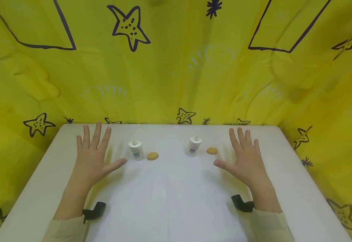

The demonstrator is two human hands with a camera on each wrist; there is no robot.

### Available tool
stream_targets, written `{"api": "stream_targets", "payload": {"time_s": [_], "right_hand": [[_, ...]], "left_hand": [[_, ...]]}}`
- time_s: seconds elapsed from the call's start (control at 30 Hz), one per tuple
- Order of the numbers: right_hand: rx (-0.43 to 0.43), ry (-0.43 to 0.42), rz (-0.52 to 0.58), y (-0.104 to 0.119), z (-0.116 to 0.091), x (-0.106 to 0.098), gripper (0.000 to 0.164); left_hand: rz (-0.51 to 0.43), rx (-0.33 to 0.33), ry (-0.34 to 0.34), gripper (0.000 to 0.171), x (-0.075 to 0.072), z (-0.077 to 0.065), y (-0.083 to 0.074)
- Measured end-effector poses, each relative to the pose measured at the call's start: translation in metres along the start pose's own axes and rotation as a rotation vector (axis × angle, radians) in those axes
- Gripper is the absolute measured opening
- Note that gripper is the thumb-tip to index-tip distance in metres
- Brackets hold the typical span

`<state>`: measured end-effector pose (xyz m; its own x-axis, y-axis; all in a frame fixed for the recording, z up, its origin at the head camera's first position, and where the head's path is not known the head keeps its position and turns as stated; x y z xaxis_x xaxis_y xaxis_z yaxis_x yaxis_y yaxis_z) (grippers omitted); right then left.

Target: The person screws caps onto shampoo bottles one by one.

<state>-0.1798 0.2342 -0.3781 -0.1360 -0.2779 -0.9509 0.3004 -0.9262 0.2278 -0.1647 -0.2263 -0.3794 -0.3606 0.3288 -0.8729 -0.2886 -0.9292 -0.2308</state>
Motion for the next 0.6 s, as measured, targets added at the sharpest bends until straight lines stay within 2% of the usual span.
{"api": "stream_targets", "payload": {"time_s": [0.1,0.33,0.47,0.6], "right_hand": [[-0.006,-0.005,-0.007,-0.003,0.000,0.003,0.116],[-0.003,0.026,0.044,-0.001,0.001,0.011,0.116],[-0.001,0.051,0.053,-0.002,0.003,0.018,0.117],[-0.009,0.056,0.041,-0.004,0.006,0.022,0.117]], "left_hand": [[0.000,-0.001,-0.001,0.110,0.003,0.000,-0.001],[0.002,-0.003,-0.015,0.105,-0.004,-0.001,-0.007],[0.006,0.029,-0.053,0.105,-0.010,0.003,-0.017],[-0.027,0.067,-0.091,0.103,-0.015,0.005,-0.031]]}}
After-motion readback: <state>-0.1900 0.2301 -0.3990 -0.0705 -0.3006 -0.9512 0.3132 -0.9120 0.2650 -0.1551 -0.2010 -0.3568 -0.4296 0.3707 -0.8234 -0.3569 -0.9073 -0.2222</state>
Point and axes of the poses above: each hand's wrist, its own z-axis towards the middle knuckle, its own x-axis out of the palm, y = z × x, the point moved 5 cm from there along z, towards the middle knuckle, and after that the axes turned 3 degrees about -x, right-handed, at the moved point
